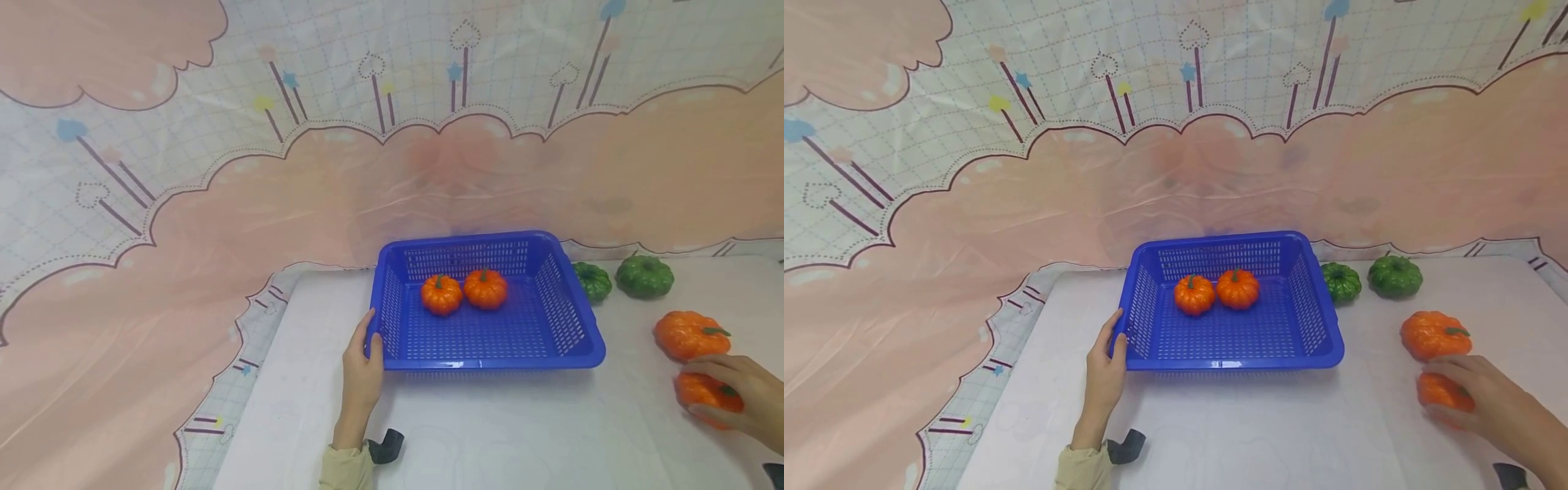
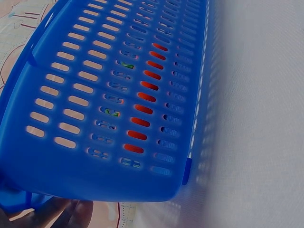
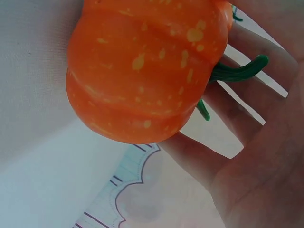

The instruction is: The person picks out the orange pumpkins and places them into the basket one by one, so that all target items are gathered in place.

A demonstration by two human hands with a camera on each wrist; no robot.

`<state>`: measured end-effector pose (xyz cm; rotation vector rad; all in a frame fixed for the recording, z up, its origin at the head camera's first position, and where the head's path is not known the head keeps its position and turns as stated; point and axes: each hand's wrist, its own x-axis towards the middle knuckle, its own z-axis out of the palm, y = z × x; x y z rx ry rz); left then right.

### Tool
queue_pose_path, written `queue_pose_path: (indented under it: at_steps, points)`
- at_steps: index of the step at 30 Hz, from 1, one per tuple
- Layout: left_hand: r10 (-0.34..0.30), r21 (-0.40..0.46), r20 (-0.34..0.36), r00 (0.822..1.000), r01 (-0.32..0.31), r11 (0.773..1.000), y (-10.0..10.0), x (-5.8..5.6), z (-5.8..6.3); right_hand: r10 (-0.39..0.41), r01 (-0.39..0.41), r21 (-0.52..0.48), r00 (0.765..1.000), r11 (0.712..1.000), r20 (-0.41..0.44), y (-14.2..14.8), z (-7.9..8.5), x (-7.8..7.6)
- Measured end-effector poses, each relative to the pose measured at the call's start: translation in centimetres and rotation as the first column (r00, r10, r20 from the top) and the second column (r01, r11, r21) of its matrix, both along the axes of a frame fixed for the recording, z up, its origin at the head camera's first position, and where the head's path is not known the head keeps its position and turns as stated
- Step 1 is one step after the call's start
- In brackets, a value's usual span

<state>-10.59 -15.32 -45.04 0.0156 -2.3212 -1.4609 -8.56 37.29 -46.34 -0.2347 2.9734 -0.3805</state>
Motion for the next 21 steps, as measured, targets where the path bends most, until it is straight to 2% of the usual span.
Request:
queue_pose_path:
  at_steps: [11, 21]
  points:
    - [0.0, 0.009, 0.001, 1.0, 0.0, 1.0, 0.1, 0.0, 0.0, 0.009, -0.008, 0.028, 1.0, 1.0, -0.026, -0.5, 1.2, 0.1]
    - [0.007, 0.007, 0.006, 1.0, -0.007, 1.0, 0.1, 0.0, 0.1, 0.031, -0.029, 0.014, 0.996, 0.999, -0.088, -1.1, 2.1, 0.1]
